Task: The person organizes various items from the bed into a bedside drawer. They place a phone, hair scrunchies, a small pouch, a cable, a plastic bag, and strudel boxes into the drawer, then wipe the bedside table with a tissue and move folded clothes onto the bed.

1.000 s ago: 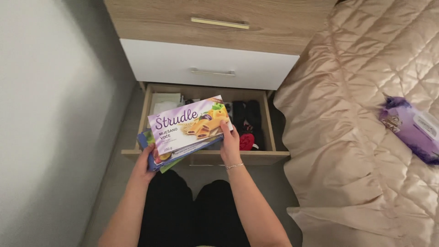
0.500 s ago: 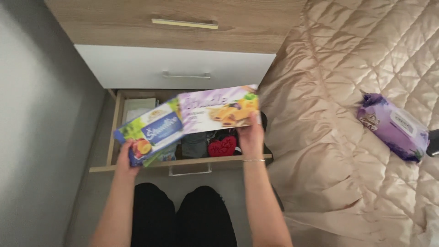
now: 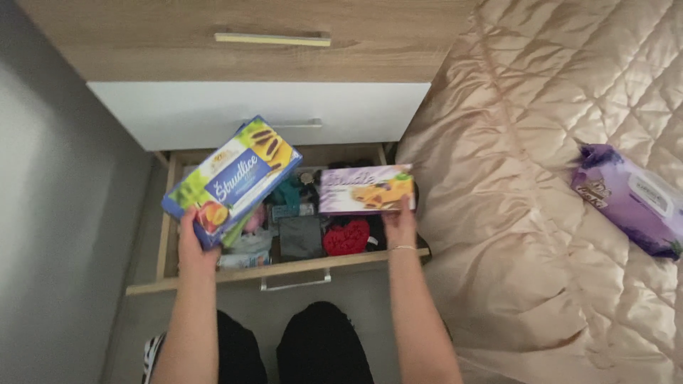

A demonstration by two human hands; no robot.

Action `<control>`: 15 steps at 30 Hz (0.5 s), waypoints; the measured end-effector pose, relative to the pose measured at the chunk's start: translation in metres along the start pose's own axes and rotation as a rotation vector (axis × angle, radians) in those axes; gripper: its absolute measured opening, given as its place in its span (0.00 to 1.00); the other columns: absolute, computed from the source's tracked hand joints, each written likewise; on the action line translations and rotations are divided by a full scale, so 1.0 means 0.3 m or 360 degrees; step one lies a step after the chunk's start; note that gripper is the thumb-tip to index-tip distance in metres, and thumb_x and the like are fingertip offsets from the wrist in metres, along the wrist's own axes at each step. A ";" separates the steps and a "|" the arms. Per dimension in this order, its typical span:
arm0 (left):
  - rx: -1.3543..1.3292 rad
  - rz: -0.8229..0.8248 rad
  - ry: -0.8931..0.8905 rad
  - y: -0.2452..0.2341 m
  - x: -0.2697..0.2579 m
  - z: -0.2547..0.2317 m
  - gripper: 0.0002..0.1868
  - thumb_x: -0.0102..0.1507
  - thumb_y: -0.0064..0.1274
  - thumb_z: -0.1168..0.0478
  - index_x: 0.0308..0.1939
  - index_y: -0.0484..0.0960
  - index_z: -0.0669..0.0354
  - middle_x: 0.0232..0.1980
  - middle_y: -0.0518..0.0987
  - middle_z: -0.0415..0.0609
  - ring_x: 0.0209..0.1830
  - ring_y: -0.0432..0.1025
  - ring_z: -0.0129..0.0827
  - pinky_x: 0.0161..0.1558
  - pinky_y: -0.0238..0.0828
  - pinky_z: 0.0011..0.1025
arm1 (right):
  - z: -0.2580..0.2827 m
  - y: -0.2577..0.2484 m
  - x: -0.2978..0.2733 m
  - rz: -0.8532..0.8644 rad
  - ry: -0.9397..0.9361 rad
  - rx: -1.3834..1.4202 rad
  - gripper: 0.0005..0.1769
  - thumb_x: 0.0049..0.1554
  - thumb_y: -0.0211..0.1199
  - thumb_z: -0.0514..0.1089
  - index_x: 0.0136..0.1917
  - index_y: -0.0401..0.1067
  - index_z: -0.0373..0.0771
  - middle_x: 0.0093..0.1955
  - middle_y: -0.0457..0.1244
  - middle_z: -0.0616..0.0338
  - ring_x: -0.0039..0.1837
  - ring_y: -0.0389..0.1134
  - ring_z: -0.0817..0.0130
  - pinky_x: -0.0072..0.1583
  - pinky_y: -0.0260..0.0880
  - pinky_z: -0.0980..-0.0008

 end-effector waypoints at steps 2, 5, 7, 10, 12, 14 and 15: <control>-0.0092 0.0004 -0.0010 0.005 0.084 0.071 0.20 0.55 0.69 0.46 0.46 0.83 0.48 0.47 0.85 0.44 0.46 0.82 0.33 0.49 0.84 0.30 | -0.150 -0.056 0.254 0.0010 0.0108 0.0032 0.24 0.55 0.75 0.51 0.58 0.71 0.37 0.54 0.68 0.46 0.55 0.73 0.48 0.55 0.79 0.48; -0.0218 -0.0010 -0.0038 0.001 0.166 0.128 0.20 0.55 0.69 0.48 0.46 0.83 0.49 0.47 0.85 0.45 0.45 0.83 0.34 0.48 0.85 0.32 | -0.273 -0.002 0.315 0.0064 0.0248 0.0024 0.28 0.55 0.75 0.53 0.61 0.70 0.36 0.58 0.67 0.45 0.59 0.70 0.45 0.59 0.75 0.43; -0.0251 -0.0035 -0.0068 -0.015 0.189 0.152 0.19 0.55 0.68 0.50 0.46 0.83 0.50 0.46 0.85 0.45 0.45 0.83 0.35 0.48 0.85 0.33 | -0.337 0.000 0.363 0.0094 0.0276 -0.0024 0.31 0.55 0.75 0.54 0.64 0.69 0.36 0.63 0.66 0.45 0.65 0.69 0.45 0.64 0.71 0.40; -0.0276 -0.0012 -0.0100 -0.040 0.248 0.179 0.20 0.56 0.68 0.51 0.48 0.82 0.51 0.48 0.85 0.47 0.48 0.82 0.36 0.51 0.85 0.35 | -0.458 -0.071 0.580 -0.0004 0.0352 0.0059 0.29 0.55 0.76 0.51 0.61 0.71 0.33 0.59 0.67 0.40 0.60 0.70 0.38 0.60 0.73 0.33; -0.0199 0.0029 -0.0113 -0.072 0.323 0.208 0.21 0.56 0.68 0.50 0.49 0.82 0.51 0.48 0.84 0.46 0.48 0.82 0.37 0.52 0.84 0.35 | -0.504 -0.092 0.672 -0.0051 0.0307 0.0026 0.31 0.54 0.77 0.54 0.61 0.71 0.33 0.59 0.66 0.39 0.62 0.68 0.36 0.61 0.72 0.34; -0.0172 0.0006 -0.0129 -0.116 0.357 0.228 0.20 0.56 0.68 0.51 0.48 0.82 0.51 0.47 0.84 0.46 0.47 0.82 0.37 0.51 0.83 0.34 | -0.510 -0.036 0.684 -0.0064 0.0293 -0.0002 0.30 0.55 0.75 0.53 0.62 0.70 0.33 0.61 0.66 0.39 0.64 0.67 0.37 0.62 0.71 0.35; -0.0149 -0.0008 -0.0145 -0.139 0.371 0.240 0.19 0.56 0.68 0.51 0.47 0.83 0.52 0.47 0.84 0.46 0.47 0.82 0.36 0.50 0.83 0.34 | -0.510 -0.014 0.688 -0.0071 0.0272 -0.0026 0.30 0.57 0.73 0.52 0.64 0.69 0.32 0.62 0.65 0.39 0.66 0.66 0.38 0.63 0.70 0.36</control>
Point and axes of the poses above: each hand's wrist, its own x-axis towards the middle knuckle, its own y-axis out of the palm, z = x × y, the point moved 6 cm from there along x, towards the middle knuckle
